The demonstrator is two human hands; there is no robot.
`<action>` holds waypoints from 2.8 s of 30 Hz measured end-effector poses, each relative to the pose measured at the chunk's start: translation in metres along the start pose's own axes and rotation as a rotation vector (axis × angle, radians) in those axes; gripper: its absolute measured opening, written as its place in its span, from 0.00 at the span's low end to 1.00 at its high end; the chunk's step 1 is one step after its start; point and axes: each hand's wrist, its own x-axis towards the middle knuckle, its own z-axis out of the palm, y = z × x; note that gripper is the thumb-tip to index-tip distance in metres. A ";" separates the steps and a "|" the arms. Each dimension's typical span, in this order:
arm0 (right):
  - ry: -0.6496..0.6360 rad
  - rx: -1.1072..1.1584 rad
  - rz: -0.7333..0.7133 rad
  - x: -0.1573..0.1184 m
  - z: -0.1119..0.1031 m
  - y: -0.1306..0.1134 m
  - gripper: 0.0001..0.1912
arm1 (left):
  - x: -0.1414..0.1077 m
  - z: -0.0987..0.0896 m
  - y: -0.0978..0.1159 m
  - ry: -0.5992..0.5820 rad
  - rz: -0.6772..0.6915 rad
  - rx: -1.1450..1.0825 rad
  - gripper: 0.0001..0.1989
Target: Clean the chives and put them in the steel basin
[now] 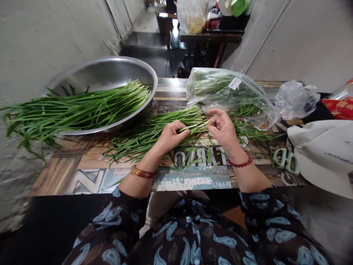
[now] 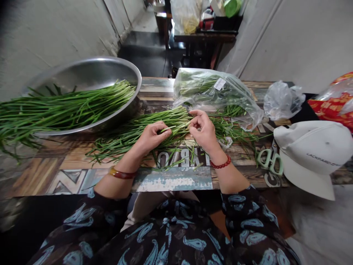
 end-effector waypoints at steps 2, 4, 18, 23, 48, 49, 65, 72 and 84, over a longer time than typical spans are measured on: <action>0.053 0.010 -0.003 0.003 -0.006 0.001 0.22 | 0.000 0.000 0.000 -0.002 0.003 0.003 0.11; 0.121 -0.057 -0.007 0.005 -0.017 0.002 0.17 | 0.000 0.000 0.000 -0.002 0.005 0.010 0.12; -0.024 -0.976 -0.204 0.003 -0.047 0.004 0.11 | 0.001 -0.003 0.003 -0.080 -0.038 0.054 0.15; 0.046 -1.023 -0.155 0.004 -0.050 0.005 0.11 | 0.001 -0.003 0.003 -0.094 -0.051 0.052 0.14; -0.201 -0.451 -0.359 -0.004 0.000 -0.005 0.06 | -0.001 0.003 0.001 -0.099 -0.001 -0.047 0.11; -0.188 -0.409 -0.351 -0.004 0.002 -0.004 0.06 | -0.001 0.003 0.002 -0.082 0.012 -0.038 0.10; 0.124 -0.814 -0.223 0.005 -0.038 0.000 0.19 | 0.001 0.001 0.002 0.012 0.031 0.028 0.06; 0.082 -1.006 -0.179 0.003 -0.048 0.004 0.11 | 0.000 -0.001 0.003 -0.033 0.011 -0.025 0.09; -0.072 -0.532 -0.420 0.001 -0.019 -0.007 0.10 | 0.000 0.001 0.003 -0.054 0.017 -0.007 0.08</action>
